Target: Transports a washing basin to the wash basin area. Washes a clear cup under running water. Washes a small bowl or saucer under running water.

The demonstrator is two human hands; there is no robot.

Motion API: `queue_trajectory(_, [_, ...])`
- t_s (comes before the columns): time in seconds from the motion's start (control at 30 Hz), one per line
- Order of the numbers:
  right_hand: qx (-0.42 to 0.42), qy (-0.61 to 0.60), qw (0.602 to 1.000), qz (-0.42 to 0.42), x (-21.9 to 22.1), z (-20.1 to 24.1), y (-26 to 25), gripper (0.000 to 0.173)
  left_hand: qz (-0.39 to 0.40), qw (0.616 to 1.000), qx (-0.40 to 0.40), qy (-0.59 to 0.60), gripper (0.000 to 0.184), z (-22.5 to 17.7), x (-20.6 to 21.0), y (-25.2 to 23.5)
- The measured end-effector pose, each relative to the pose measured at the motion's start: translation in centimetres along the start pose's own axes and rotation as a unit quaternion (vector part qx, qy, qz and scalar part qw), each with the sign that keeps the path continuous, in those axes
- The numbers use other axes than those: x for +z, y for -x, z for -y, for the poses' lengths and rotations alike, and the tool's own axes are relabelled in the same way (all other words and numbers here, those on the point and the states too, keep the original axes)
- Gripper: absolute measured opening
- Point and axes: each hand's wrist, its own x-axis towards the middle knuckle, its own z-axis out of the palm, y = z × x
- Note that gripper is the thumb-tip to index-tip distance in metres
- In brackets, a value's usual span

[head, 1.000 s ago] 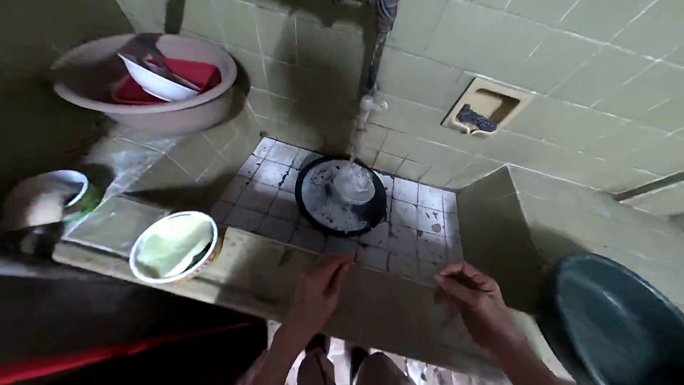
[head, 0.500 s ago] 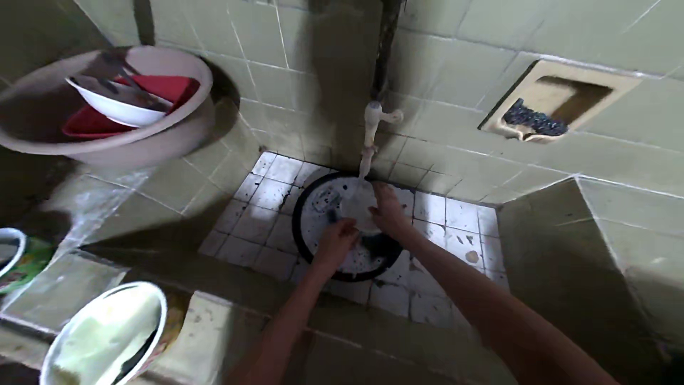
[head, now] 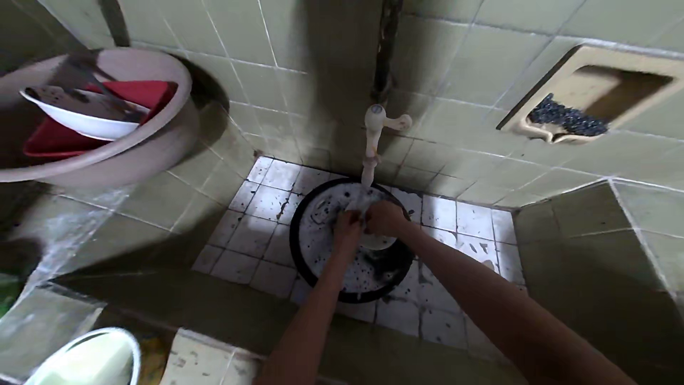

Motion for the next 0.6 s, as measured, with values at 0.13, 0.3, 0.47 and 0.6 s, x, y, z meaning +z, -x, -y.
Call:
queue_trajectory(0.13, [0.014,-0.128,0.991,-0.023,-0.1,-0.9,-0.7,0.024,0.019,0.999,0.028,0.029,0.039,0.7,-0.8,0.7])
queue_trajectory(0.3, [0.017,-0.370,0.924,-0.096,-0.9,0.1,-0.1,0.019,0.014,0.984,0.026,0.174,0.053,0.5,-0.9,0.3])
queue_trajectory(0.47, [0.094,-0.650,0.738,-0.156,0.0,3.6,1.4,0.020,0.026,0.936,0.057,0.347,0.050,0.3,-0.9,-1.4])
queue_trajectory(0.6, [-0.168,-0.336,0.912,-0.164,2.9,3.0,4.1,0.034,-0.009,0.882,-0.012,0.472,0.026,0.4,-1.3,-0.6])
